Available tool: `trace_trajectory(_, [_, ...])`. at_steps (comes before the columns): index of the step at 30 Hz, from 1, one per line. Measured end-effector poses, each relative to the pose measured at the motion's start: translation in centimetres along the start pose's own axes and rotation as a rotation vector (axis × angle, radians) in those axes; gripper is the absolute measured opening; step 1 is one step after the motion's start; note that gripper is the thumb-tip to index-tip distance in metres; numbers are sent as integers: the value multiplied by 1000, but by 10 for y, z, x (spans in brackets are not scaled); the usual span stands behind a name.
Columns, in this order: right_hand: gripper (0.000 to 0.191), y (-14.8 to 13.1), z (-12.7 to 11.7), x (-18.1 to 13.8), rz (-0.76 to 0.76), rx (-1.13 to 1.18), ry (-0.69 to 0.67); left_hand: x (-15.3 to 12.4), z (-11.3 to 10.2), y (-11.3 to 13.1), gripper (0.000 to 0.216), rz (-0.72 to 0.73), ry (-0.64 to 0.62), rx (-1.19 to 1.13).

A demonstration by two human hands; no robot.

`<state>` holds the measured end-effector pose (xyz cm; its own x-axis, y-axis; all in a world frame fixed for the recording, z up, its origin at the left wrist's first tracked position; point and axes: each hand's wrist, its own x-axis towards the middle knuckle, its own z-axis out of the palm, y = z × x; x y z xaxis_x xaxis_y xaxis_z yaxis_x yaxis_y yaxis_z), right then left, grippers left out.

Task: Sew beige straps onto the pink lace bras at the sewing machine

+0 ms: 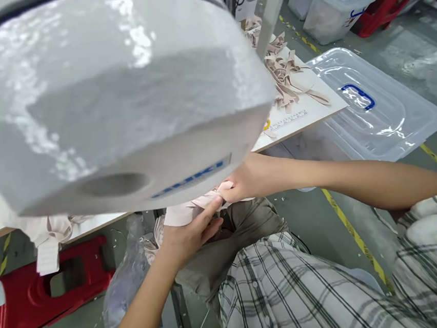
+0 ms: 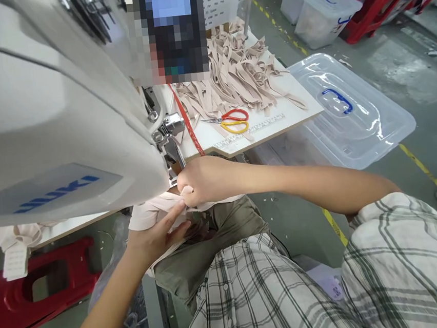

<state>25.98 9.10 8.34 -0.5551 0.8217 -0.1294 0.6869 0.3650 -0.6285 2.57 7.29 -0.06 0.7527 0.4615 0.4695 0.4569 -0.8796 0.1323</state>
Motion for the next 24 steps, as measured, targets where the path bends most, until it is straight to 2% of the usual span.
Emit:
trace_trajectory(2, [16,6,5,-3,-26,16,41,2,-3,5,51,-62,-32,-36])
trace_trajectory(4, [14,15,14,-9,-94,13,166,5,-6,11,56,-132,-59,-65])
trace_trajectory(6, [19,25,24,-14,-180,-1,327,8,-10,18,56,-188,-64,-82])
trace_trajectory(8, [19,31,32,-17,-226,19,424,11,-13,25,53,-229,-60,-106])
trace_trajectory(13, [15,29,31,-15,-152,154,370,13,-14,37,49,-365,-77,-153])
trace_trajectory(18, [13,29,29,-15,-118,165,374,16,-8,44,52,-383,-41,-123])
trace_trajectory(20, [15,34,37,-17,-181,105,467,17,-7,47,49,-401,-48,-61])
trace_trajectory(24, [23,43,54,-25,-440,-128,665,18,-11,53,44,-472,-92,-18])
